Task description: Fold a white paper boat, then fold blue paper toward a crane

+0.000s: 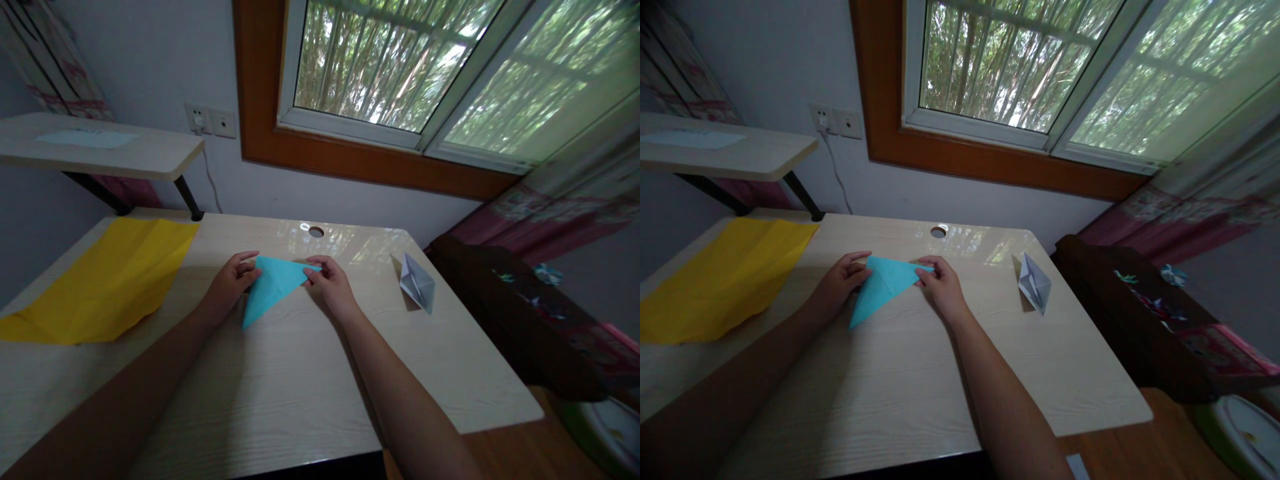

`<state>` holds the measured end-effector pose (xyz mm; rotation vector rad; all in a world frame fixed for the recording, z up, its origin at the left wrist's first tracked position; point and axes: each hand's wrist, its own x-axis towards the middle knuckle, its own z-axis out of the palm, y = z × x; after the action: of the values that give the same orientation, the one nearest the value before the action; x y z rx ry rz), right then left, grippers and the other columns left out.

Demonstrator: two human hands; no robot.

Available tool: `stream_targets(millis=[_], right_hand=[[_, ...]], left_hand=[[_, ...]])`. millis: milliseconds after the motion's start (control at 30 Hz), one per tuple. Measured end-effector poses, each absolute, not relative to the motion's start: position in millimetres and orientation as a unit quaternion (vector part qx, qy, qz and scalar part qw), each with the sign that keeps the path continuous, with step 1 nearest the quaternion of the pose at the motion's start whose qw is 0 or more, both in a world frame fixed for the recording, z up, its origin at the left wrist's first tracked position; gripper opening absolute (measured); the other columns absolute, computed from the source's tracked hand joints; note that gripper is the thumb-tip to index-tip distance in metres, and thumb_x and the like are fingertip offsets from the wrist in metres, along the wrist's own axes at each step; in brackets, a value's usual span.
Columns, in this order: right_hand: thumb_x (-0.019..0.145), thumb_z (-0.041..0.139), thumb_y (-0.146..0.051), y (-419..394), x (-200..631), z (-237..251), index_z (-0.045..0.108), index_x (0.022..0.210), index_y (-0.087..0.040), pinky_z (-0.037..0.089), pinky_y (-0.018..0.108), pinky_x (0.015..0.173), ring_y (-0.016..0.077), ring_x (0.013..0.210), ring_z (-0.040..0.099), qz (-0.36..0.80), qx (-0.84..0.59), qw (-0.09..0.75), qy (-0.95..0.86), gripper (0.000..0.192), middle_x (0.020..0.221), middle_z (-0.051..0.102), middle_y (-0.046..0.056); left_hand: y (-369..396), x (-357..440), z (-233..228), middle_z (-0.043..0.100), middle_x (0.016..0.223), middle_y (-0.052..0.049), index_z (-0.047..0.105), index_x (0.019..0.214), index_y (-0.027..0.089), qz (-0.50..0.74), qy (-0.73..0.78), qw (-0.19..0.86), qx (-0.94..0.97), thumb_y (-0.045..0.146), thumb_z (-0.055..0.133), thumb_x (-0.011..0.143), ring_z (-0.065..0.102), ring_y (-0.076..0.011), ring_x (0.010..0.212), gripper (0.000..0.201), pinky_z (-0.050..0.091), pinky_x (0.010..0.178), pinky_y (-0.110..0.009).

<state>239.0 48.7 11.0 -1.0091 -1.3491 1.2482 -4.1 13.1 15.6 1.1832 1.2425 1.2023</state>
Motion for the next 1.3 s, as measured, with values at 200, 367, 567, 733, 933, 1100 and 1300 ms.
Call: stream_targets(millis=[200, 367, 567, 733, 933, 1100, 1300], right_hand=[[0.077, 0.077, -0.040, 47, 238, 13, 0.065, 0.102, -0.022, 0.048, 0.029, 0.063, 0.0145, 0.063, 0.061, 0.517, -0.422, 0.495, -0.556, 0.033, 0.068, 0.064, -0.003], [0.079, 0.075, -0.040, 47, 238, 13, 0.067, 0.098, -0.020, 0.048, 0.028, 0.065, 0.0137, 0.065, 0.061, 0.528, -0.414, 0.498, -0.550, 0.028, 0.072, 0.066, -0.002], [0.079, 0.074, -0.042, 50, 241, 10, 0.068, 0.098, -0.021, 0.049, 0.027, 0.063, 0.0135, 0.064, 0.060, 0.553, -0.406, 0.515, -0.513, 0.029, 0.071, 0.066, -0.002], [0.079, 0.075, -0.043, 51, 240, 6, 0.068, 0.101, -0.022, 0.048, 0.026, 0.060, 0.0130, 0.061, 0.059, 0.555, -0.407, 0.523, -0.503, 0.032, 0.068, 0.064, -0.003], [0.086, 0.069, -0.050, 49, 237, 6, 0.064, 0.109, -0.023, 0.048, 0.025, 0.059, 0.0126, 0.060, 0.060, 0.565, -0.390, 0.524, -0.504, 0.035, 0.068, 0.063, -0.004], [0.093, 0.054, -0.062, 47, 235, 8, 0.051, 0.125, -0.029, 0.050, 0.026, 0.059, 0.0128, 0.062, 0.065, 0.602, -0.357, 0.532, -0.477, 0.046, 0.084, 0.067, -0.002], [0.088, 0.067, -0.054, 42, 232, 9, 0.037, 0.136, -0.032, 0.054, 0.029, 0.065, 0.0139, 0.067, 0.069, 0.635, -0.326, 0.490, -0.500, 0.060, 0.091, 0.069, -0.002]], left_hand=[[14, -6, 11, 0.064, 0.105, -0.004, 0.052, 0.137, 0.023, 0.497, 0.524, 0.462, 0.514, 0.044, 0.066, 0.084, 0.059, -0.0155, 0.080, 0.058, 0.047, 0.062, -0.024], [14, -6, 8, 0.062, 0.123, -0.008, 0.060, 0.129, 0.025, 0.499, 0.529, 0.442, 0.525, 0.047, 0.059, 0.089, 0.063, -0.0192, 0.094, 0.046, 0.052, 0.072, -0.028], [14, -6, 7, 0.064, 0.123, -0.007, 0.061, 0.128, 0.024, 0.528, 0.470, 0.527, 0.472, 0.040, 0.055, 0.091, 0.065, -0.0187, 0.095, 0.041, 0.053, 0.073, -0.029], [14, -9, 9, 0.069, 0.106, -0.007, 0.061, 0.130, 0.021, 0.487, 0.461, 0.527, 0.522, 0.033, 0.065, 0.083, 0.066, -0.0194, 0.089, 0.049, 0.054, 0.074, -0.030], [13, -7, 13, 0.070, 0.095, -0.004, 0.066, 0.116, 0.019, 0.481, 0.472, 0.511, 0.533, 0.032, 0.068, 0.079, 0.066, -0.0190, 0.083, 0.039, 0.055, 0.073, -0.032], [17, -9, 7, 0.071, 0.099, -0.004, 0.064, 0.114, 0.019, 0.512, 0.480, 0.518, 0.490, 0.035, 0.070, 0.080, 0.068, -0.0180, 0.082, 0.038, 0.055, 0.072, -0.031], [20, -9, 4, 0.073, 0.096, -0.004, 0.060, 0.107, 0.019, 0.529, 0.465, 0.545, 0.454, 0.038, 0.075, 0.078, 0.069, -0.0177, 0.079, 0.038, 0.057, 0.072, -0.031]])
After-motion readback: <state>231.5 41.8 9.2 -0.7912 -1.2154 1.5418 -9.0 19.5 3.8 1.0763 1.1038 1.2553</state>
